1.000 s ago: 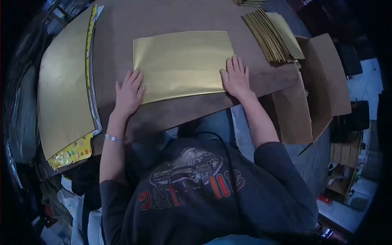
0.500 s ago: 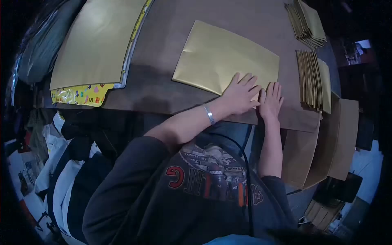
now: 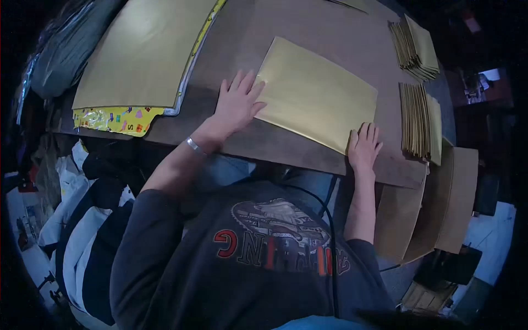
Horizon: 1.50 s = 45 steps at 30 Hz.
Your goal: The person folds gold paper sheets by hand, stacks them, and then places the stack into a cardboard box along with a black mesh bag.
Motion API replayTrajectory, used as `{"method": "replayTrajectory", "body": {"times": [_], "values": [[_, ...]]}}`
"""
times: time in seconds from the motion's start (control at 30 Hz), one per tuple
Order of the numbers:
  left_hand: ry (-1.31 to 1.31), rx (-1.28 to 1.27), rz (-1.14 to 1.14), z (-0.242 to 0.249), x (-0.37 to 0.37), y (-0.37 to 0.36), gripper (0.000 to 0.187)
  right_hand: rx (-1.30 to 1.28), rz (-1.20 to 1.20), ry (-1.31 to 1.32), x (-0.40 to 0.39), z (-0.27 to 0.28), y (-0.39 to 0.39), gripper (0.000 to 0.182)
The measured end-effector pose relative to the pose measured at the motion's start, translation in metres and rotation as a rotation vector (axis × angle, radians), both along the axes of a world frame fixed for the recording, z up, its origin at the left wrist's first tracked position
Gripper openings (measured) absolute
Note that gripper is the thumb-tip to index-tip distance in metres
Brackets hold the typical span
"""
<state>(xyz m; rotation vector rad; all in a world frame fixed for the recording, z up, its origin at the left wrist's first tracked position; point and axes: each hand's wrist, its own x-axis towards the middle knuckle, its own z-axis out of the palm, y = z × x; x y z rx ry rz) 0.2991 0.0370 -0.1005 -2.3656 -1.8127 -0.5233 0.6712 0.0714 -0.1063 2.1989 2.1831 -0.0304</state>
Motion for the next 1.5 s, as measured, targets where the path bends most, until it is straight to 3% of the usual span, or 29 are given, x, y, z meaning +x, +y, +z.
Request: {"method": "replayTrajectory", "body": {"times": [0.1,0.17,0.2,0.4,0.6,0.63,0.7,0.73,0.8,0.83,0.9,0.93,1.0,1.03,1.1,1.13,1.2,1.27,1.43,1.5], "values": [[0.045,0.106,-0.119,0.017,-0.007,-0.016,0.043,0.007,-0.003,0.049,-0.001,-0.002,0.000,0.060],[0.023,-0.140,-0.399,0.026,-0.008,-0.021,0.030,0.007,0.003,0.071,0.003,-0.006,0.001,0.061],[0.077,-0.079,-0.418,0.028,-0.009,-0.020,0.020,0.008,0.020,0.070,0.003,-0.007,0.001,0.061],[0.166,-0.044,-0.334,0.022,-0.022,0.002,0.018,0.023,0.022,0.006,-0.005,0.004,-0.004,0.061],[0.127,-0.022,-0.290,0.053,-0.007,0.010,0.009,0.184,0.549,0.239,-0.085,0.029,-0.030,0.070],[0.133,-0.005,-0.300,0.062,-0.004,0.009,0.009,0.265,0.574,0.282,-0.100,0.033,-0.028,0.059],[-0.003,0.280,-0.406,0.081,0.001,0.013,0.013,0.220,0.635,0.370,-0.109,0.043,-0.011,0.049],[-0.193,0.341,-0.465,0.097,-0.003,0.011,0.028,0.356,0.668,0.511,-0.114,0.049,-0.005,0.043],[-0.499,0.472,-0.218,0.111,-0.011,0.008,0.051,0.406,0.696,0.606,-0.112,0.074,0.000,0.040],[-0.618,0.391,-0.056,0.105,-0.021,0.006,0.072,0.453,0.722,0.676,-0.106,0.070,0.007,0.042],[-0.972,0.235,0.119,0.047,-0.051,0.027,0.084,0.510,0.796,0.814,-0.095,0.080,0.012,0.042],[-1.152,-0.036,0.153,0.047,-0.052,0.023,0.092,0.475,0.797,0.798,-0.090,0.088,0.010,0.035],[-1.490,-0.228,-0.064,0.028,-0.052,0.012,0.094,0.510,0.884,0.910,-0.085,0.092,0.009,0.034],[-1.298,-0.234,-0.082,-0.030,-0.069,0.042,0.095,0.496,0.907,0.882,-0.082,0.095,0.007,0.031],[-1.676,-0.395,-0.195,-0.016,-0.058,0.042,0.089,0.519,0.928,0.912,-0.079,0.093,0.001,0.029],[-1.571,-0.383,-0.209,-0.005,-0.053,0.033,0.061,0.476,0.893,0.888,-0.076,0.091,-0.002,0.031],[-1.122,-0.337,-0.312,0.024,-0.046,0.026,0.029,0.477,0.933,0.834,-0.069,0.087,-0.001,0.030],[-1.266,-0.378,-0.297,0.030,-0.052,0.028,0.008,0.467,0.918,0.807,-0.057,0.091,-0.001,0.030],[-0.509,0.179,-0.472,0.065,-0.048,0.002,0.016,0.398,0.969,0.447,-0.027,0.099,-0.001,0.031],[-0.329,0.127,-0.456,0.073,-0.038,-0.029,0.020,0.397,0.955,0.315,-0.018,0.090,-0.008,0.028]]}}
